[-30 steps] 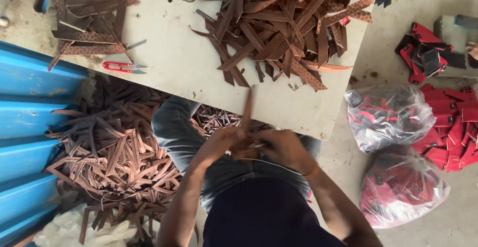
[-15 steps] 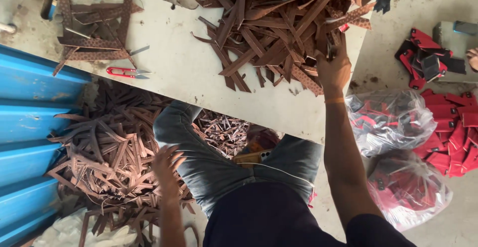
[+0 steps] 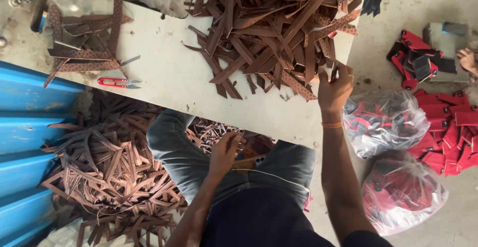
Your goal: Trimming excess material from brown textured shoe components using a small hand tool.
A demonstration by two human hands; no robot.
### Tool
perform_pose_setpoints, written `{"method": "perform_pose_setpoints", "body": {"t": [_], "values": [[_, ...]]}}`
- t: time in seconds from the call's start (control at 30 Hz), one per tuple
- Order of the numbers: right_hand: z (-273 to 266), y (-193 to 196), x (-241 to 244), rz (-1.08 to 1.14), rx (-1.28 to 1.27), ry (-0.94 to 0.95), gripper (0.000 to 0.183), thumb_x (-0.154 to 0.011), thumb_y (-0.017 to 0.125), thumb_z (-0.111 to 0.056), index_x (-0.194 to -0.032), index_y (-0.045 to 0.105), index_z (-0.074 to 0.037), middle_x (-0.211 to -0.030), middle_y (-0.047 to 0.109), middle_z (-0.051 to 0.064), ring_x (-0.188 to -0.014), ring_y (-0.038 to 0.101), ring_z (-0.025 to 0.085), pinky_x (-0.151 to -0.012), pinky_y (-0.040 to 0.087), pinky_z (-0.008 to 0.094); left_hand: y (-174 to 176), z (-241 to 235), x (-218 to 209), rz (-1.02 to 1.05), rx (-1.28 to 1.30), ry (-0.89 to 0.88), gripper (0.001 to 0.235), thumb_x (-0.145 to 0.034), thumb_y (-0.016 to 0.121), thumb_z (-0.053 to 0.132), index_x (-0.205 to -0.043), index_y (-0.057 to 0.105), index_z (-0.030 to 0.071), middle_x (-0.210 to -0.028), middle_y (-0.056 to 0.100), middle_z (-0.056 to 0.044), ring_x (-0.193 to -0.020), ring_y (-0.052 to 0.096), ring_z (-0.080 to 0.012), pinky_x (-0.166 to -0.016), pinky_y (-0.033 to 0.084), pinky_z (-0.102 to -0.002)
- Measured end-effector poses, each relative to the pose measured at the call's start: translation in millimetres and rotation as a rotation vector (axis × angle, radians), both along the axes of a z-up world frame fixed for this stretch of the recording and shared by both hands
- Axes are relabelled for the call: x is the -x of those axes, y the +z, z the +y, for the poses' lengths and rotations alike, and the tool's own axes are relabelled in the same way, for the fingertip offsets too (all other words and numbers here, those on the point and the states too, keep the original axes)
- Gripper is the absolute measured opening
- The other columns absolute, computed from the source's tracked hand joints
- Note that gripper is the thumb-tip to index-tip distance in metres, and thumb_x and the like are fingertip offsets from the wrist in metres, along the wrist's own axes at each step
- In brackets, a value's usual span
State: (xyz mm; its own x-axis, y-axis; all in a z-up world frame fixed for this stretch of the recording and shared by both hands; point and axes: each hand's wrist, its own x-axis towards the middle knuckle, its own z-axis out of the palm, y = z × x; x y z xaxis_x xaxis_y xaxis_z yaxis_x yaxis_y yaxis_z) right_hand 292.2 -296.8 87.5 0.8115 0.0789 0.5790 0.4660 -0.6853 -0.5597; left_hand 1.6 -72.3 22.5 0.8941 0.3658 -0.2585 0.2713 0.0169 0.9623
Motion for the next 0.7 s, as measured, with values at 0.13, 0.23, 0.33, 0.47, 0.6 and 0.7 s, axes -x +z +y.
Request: {"method": "perform_pose_setpoints", "body": {"t": [0.13,0.23,0.33,0.47,0.6,0.7], "values": [[33.0,20.1,-21.9,0.238,-0.228,-0.014,0.021,-0.095,0.080,-0.022,-0.108,0.082,-0.005,-0.090,0.076,0.009,-0.076,0.066,0.014,-0.070,0.053,0.030,-4.8,-5.0,9.9,-0.026,0.010,-0.035,0.025,-0.105,0.059,0.020,-0.120,0.067,0.002,-0.097,0.080,-0.010,-0.083,0.077,-0.0138,-0.074,0.062,-0.029],[50.2,3.8,-73.9,0.425,-0.343,0.042,0.028,-0.098,0.081,-0.029,-0.106,0.081,-0.003,-0.085,0.075,0.006,-0.079,0.063,0.009,-0.073,0.051,0.027,-3.2,-4.7,13.8,-0.031,-0.043,-0.055,0.024,-0.106,0.060,0.020,-0.119,0.066,0.001,-0.095,0.079,-0.010,-0.083,0.077,-0.0140,-0.075,0.061,-0.028],[57.9,-8.9,-100.6,0.582,-0.552,0.060,0.031,-0.092,0.079,-0.031,-0.104,0.080,-0.003,-0.084,0.077,0.000,-0.075,0.067,0.007,-0.069,0.053,0.025,-11.9,-2.6,22.9,-0.004,-0.050,-0.030,0.026,-0.104,0.060,0.020,-0.121,0.067,0.001,-0.095,0.079,-0.010,-0.084,0.076,-0.0142,-0.073,0.060,-0.028],[54.6,0.1,-105.1,0.776,-0.796,0.058,0.028,-0.091,0.082,-0.028,-0.104,0.078,-0.003,-0.083,0.072,-0.001,-0.070,0.061,0.009,-0.063,0.047,0.026,-26.0,-4.3,26.1,0.064,-0.018,-0.010,0.027,-0.104,0.061,0.021,-0.120,0.070,0.001,-0.096,0.079,-0.010,-0.085,0.076,-0.0135,-0.072,0.060,-0.028],[40.4,-0.2,-109.2,0.535,-0.873,0.132,0.015,-0.090,0.082,-0.017,-0.096,0.079,-0.003,-0.078,0.068,-0.002,-0.063,0.054,0.005,-0.056,0.040,0.023,-18.2,-1.1,22.8,0.079,-0.041,-0.049,0.028,-0.104,0.060,0.022,-0.121,0.069,0.002,-0.097,0.081,-0.008,-0.085,0.077,-0.0130,-0.074,0.060,-0.027],[-1.6,43.5,-78.7,0.257,-0.774,-0.061,0.003,-0.092,0.077,-0.006,-0.091,0.075,-0.004,-0.068,0.052,-0.003,-0.055,0.040,0.007,-0.050,0.029,0.028,-28.9,5.7,22.6,0.054,-0.040,-0.002,0.030,-0.104,0.060,0.022,-0.121,0.069,0.000,-0.097,0.081,-0.009,-0.086,0.076,-0.0141,-0.074,0.060,-0.028]]}}
